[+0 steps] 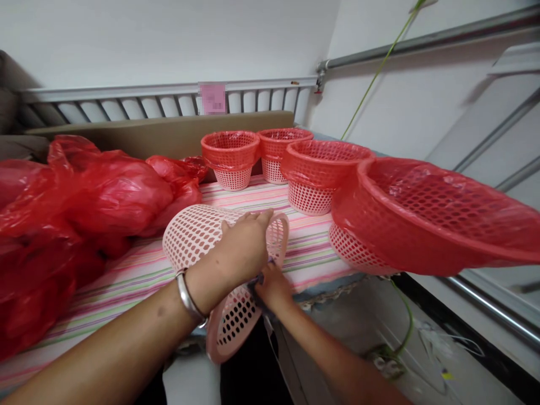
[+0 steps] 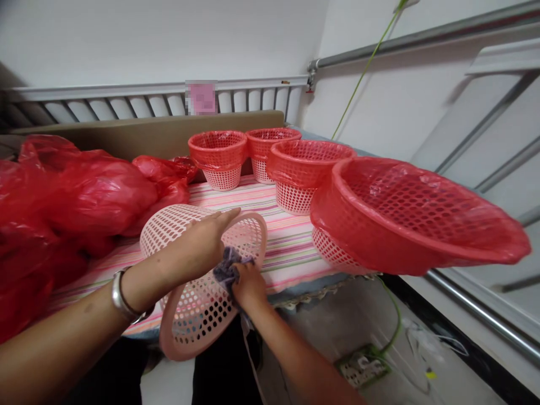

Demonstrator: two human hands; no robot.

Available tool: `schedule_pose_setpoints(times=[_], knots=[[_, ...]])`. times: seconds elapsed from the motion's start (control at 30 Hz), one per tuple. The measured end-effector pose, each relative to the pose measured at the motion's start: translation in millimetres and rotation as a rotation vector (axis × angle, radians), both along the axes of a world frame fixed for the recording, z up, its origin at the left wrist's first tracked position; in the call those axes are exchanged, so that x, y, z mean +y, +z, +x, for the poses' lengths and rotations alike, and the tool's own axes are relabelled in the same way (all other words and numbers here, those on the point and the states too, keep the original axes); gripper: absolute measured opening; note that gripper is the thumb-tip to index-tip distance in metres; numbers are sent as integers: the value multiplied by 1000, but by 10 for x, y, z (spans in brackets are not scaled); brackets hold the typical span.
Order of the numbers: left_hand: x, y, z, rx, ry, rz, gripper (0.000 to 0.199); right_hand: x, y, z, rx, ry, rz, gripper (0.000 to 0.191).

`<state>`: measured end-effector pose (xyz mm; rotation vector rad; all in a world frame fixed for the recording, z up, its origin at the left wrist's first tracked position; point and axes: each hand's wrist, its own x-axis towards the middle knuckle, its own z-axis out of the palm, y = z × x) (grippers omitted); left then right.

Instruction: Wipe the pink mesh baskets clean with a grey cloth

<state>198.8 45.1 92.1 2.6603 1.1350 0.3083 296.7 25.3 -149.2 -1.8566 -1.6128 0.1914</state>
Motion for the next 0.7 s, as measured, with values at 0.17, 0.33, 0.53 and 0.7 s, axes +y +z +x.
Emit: schedule_pose_setpoints(times=[0.17, 0.33, 0.53, 0.7], knots=[[23, -100, -162, -43, -22, 10, 75, -444, 204, -758, 671, 177, -181, 33], [-73, -177, -457, -95, 34, 70, 73, -419, 459, -1013, 1104, 342, -269, 31], [-279, -427, -1017, -227, 23, 281, 76, 269, 682, -588, 77, 436, 122, 37], [-414, -582, -1224, -236, 24, 334, 79, 797, 608, -404, -367, 325, 99, 36]])
